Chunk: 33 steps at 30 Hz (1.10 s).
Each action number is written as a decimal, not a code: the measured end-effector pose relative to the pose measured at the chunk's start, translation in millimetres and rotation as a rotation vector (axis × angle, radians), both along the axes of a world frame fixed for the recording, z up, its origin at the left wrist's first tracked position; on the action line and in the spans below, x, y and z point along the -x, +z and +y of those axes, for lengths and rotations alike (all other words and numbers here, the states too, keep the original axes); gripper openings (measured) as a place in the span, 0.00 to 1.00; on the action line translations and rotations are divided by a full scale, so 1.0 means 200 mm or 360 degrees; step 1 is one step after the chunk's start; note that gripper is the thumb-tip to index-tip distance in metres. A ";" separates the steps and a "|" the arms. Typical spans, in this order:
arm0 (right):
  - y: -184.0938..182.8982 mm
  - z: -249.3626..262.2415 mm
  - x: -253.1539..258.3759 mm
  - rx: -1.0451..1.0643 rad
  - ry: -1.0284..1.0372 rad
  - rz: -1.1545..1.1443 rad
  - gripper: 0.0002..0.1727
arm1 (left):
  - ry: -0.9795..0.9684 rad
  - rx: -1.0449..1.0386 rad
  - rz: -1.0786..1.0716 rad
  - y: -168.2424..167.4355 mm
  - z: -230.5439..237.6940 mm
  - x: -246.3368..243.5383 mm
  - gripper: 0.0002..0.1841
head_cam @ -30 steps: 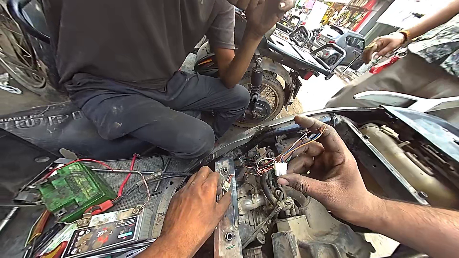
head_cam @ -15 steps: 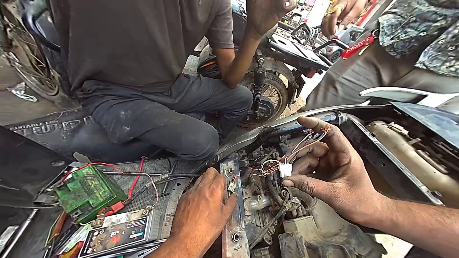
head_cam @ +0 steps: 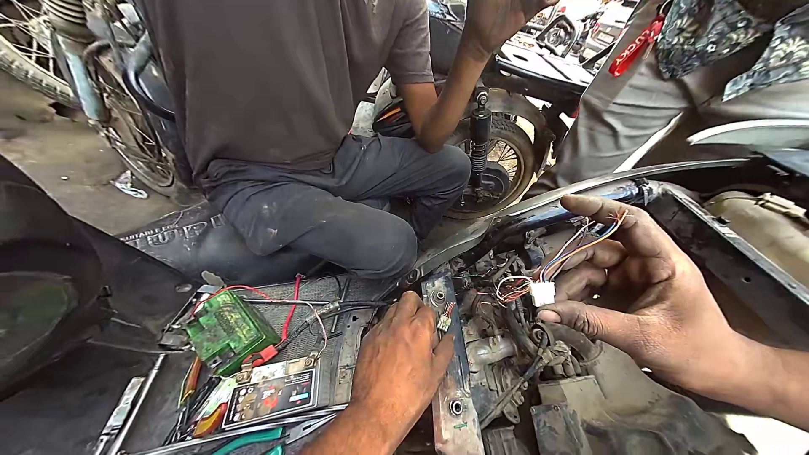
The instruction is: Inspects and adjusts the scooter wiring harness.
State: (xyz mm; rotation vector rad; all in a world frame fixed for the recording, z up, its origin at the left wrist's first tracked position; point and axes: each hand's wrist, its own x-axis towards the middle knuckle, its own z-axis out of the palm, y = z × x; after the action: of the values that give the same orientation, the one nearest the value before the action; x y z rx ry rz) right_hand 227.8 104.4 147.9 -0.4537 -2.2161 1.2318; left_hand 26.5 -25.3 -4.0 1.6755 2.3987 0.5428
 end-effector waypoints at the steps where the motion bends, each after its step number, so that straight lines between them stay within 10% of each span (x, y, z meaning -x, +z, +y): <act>1: 0.00 0.00 0.00 -0.0006 -0.0001 0.0003 0.59 | 0.0005 -0.0010 0.0005 0.00 0.00 0.00 0.21; 33: -0.04 0.08 -0.07 0.0042 -0.0009 0.0080 0.59 | -0.0064 -0.0118 0.0027 -0.04 0.01 -0.07 0.19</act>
State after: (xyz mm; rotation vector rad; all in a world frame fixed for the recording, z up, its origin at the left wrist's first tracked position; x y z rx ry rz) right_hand 242.7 120.1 139.4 -0.4344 -2.1575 1.2578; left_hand 40.0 -23.8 -12.5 1.7613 2.3787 0.6203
